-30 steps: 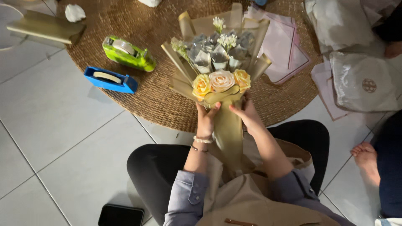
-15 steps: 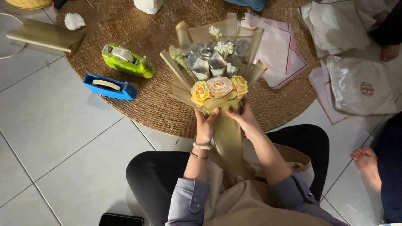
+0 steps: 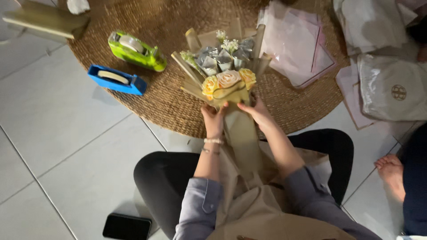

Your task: The person wraps a small bouquet of artificial flowers and paper money in decorative gold paper. They fold the paper around the stem, securing and shaping it to form the outer layer of the arrangement.

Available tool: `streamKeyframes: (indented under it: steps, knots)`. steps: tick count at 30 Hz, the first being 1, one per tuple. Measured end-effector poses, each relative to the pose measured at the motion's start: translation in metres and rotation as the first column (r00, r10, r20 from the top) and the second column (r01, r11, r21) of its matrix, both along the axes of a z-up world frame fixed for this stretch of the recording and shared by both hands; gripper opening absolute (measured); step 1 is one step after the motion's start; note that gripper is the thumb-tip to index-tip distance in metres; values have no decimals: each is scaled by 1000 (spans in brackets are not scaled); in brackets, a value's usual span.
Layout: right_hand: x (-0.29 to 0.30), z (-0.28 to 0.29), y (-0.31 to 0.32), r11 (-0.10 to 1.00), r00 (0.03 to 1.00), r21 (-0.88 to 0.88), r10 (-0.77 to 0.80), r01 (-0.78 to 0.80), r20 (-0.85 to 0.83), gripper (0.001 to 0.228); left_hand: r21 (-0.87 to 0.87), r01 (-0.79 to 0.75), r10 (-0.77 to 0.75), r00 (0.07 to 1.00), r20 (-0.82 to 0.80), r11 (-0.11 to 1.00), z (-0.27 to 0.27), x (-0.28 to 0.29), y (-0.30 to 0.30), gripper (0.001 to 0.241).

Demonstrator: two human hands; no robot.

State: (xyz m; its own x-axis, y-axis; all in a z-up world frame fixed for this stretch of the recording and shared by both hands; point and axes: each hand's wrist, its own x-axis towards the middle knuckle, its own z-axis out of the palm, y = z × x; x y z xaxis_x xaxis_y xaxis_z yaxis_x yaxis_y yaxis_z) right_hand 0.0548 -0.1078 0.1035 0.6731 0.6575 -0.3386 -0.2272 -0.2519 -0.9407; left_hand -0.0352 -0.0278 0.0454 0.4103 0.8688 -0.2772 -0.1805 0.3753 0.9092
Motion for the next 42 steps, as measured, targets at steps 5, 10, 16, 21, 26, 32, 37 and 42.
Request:
streamKeyframes:
  steps: [5,10,16,21,26,32,37,42]
  knots:
    - [27,-38,3,971,996,-222,89,-89,-10,110,114,2,34,951,-308,993,-28,4,14,66]
    - [26,-57,10,972,991,-210,91,-111,-102,106,-9,92,-85,875,-477,996,-37,8,21,69]
    - [25,-74,16,988,981,-154,-6,-24,-192,112,-82,5,-39,909,-415,997,-53,14,19,76]
    - [29,-74,19,993,978,-100,44,-66,-203,116,23,-87,87,881,-465,996,-55,15,18,66]
    - [33,-66,19,998,998,32,50,-48,-45,101,65,-128,142,942,-304,990,-50,22,23,68]
    - [18,-1,24,964,993,268,-28,-4,119,106,248,-150,176,980,-88,957,-26,14,18,51]
    - [23,-37,11,911,985,412,-69,-1,156,95,148,-195,161,963,215,969,4,8,15,35]
    - [22,-45,4,896,979,430,-170,106,115,67,218,-230,117,892,436,949,-3,9,21,22]
